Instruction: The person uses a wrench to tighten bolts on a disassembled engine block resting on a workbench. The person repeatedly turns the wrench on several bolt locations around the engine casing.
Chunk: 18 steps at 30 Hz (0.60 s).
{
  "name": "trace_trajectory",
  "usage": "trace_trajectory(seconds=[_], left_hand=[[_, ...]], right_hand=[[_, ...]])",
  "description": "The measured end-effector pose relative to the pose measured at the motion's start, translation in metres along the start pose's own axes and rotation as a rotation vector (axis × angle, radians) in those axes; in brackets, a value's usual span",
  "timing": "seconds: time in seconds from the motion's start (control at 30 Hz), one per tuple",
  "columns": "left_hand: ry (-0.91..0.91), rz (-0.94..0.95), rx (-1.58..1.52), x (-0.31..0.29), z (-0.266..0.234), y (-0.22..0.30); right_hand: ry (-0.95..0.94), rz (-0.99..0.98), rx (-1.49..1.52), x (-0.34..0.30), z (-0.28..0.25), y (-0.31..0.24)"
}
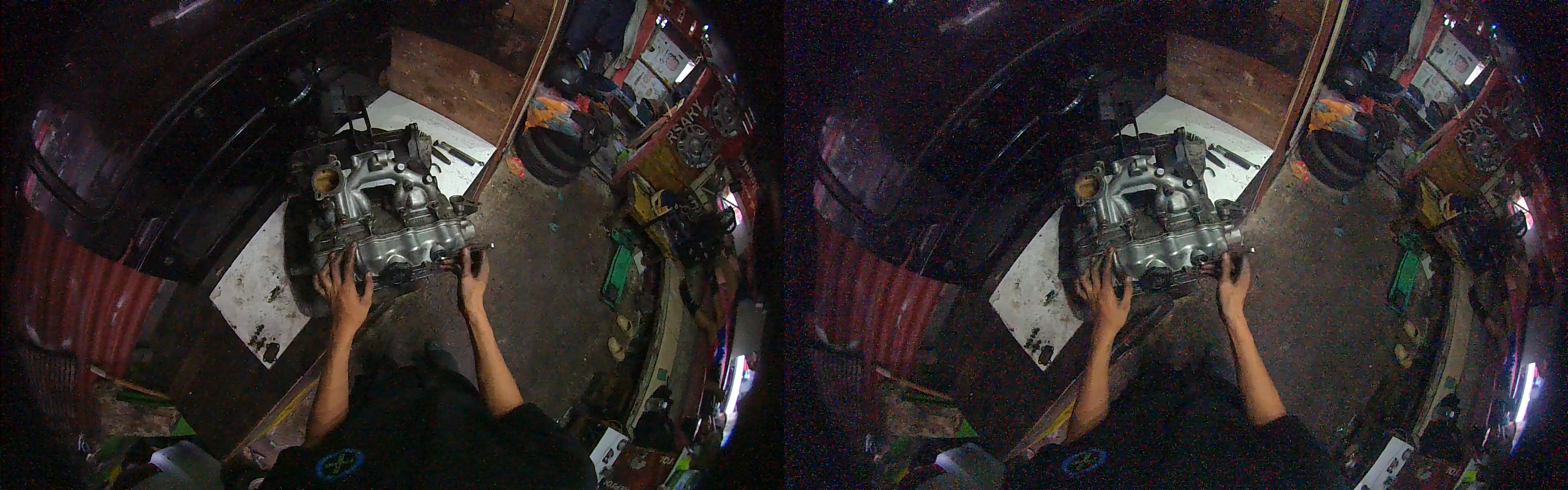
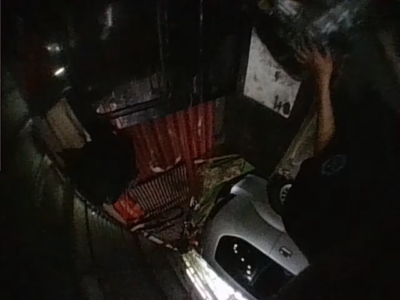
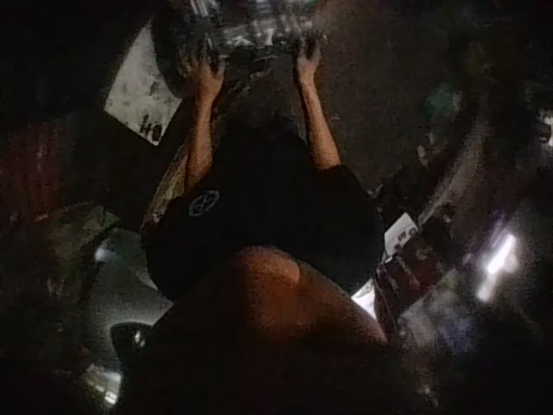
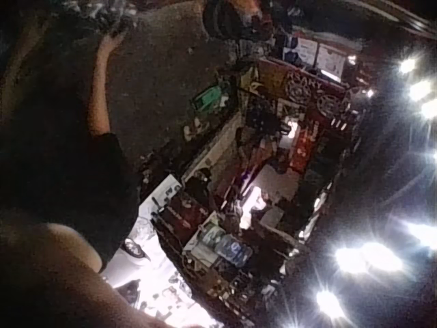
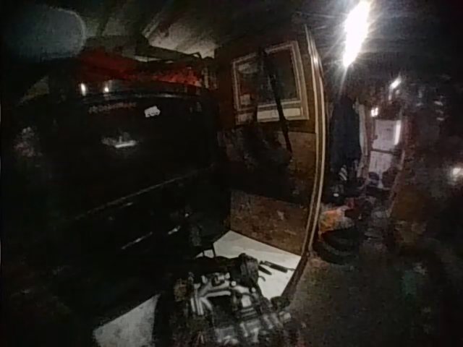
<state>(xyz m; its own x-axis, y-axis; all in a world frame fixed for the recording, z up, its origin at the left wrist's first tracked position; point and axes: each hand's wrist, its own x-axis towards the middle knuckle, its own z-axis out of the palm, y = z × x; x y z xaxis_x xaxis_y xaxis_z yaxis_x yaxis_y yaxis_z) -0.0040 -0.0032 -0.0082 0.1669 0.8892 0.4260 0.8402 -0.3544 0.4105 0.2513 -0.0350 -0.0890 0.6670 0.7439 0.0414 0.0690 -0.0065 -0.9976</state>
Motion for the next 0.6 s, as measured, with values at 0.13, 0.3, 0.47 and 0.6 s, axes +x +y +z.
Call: trace_trajectory(seconds=[0.13, 0.3, 0.47, 0.6], left_hand=[[0.025, 0.009, -0.012, -0.001, 0.002, -0.001], [0.007, 0.005, -0.036, 0.002, -0.001, 0.002], [-0.012, -0.011, 0.020, 0.000, -0.002, 0.001], [-0.043, -0.018, 0.005, 0.001, -0.003, 0.000]], right_hand=[[-0.284, -0.127, -0.130, -0.014, 0.008, -0.067], [-0.482, -0.703, -0.585, -0.017, 0.021, -0.068], [-0.531, -0.558, -0.461, -0.027, 0.007, -0.090], [-0.061, -0.492, -0.192, -0.023, -0.004, -0.069]])
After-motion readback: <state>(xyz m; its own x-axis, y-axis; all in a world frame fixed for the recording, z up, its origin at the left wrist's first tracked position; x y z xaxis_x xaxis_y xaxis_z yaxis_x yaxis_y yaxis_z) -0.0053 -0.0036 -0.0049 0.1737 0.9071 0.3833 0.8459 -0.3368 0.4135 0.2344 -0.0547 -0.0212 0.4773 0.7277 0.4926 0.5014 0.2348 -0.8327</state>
